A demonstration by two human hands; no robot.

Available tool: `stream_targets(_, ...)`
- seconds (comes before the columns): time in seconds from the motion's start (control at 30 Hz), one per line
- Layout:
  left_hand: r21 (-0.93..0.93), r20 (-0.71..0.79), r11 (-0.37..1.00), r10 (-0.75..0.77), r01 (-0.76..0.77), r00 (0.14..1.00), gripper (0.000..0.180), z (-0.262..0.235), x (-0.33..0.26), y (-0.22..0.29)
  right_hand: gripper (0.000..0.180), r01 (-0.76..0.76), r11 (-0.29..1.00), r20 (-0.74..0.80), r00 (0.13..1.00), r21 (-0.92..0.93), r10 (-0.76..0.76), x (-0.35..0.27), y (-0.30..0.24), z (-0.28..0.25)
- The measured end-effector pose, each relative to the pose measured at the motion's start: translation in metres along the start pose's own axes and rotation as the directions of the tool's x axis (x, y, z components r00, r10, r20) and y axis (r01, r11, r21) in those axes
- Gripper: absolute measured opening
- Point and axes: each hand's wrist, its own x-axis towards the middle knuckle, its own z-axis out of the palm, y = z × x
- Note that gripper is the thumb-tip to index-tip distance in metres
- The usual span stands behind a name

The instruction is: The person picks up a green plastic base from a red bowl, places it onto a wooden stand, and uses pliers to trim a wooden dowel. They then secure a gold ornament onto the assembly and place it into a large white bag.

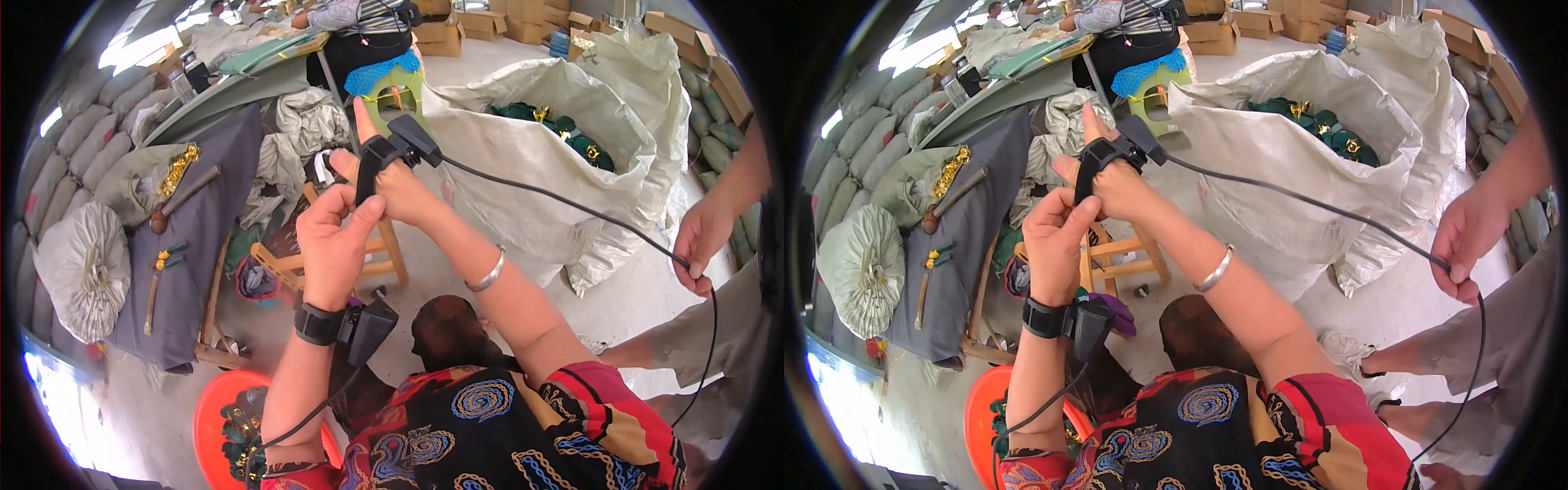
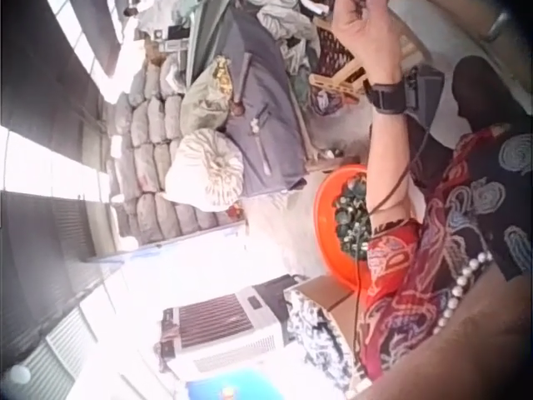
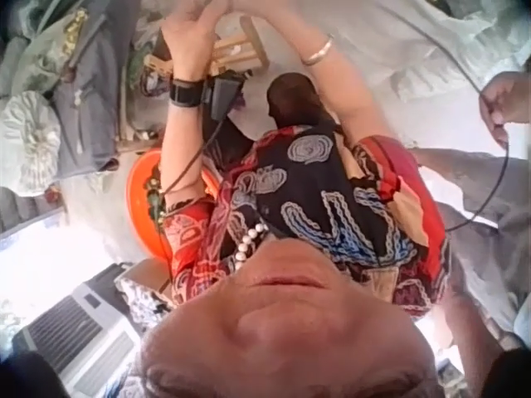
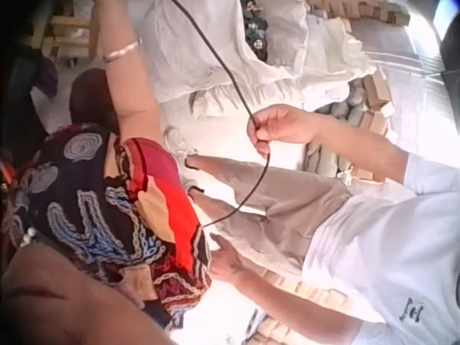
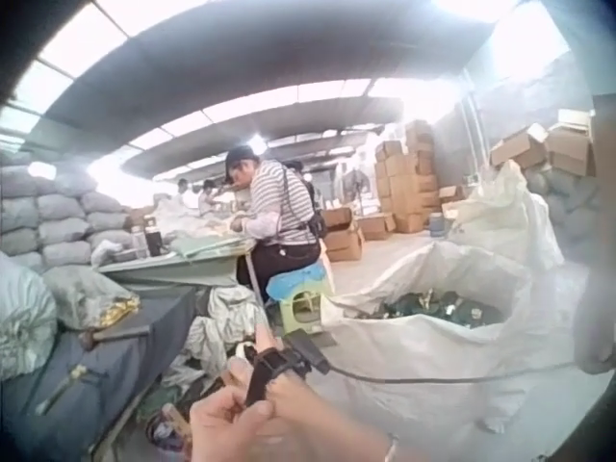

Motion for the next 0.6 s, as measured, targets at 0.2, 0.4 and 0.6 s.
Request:
stream_targets(0.2,-0.095,-0.105,0.995,-0.037,0.028,0.994,0.010,-0.007,-0.001,-0.010,0.095,-0.113,0.972,-0.048,0.993,-0.204,0.106,0.019,0.014,0.028)
stream_targets(0.4,0.134,-0.038,0.991,0.026,-0.021,0.999,0.013,-0.008,-0.008,-0.018,0.095,0.107,0.796,0.058,0.994,-0.596,-0.090,0.032,0.029,0.043)
stream_targets(0.6,0.113,0.054,0.990,-0.090,0.084,0.994,0.012,-0.003,-0.024,-0.028,0.070,0.164,0.817,-0.023,0.977,-0.553,-0.212,0.043,0.038,0.050)
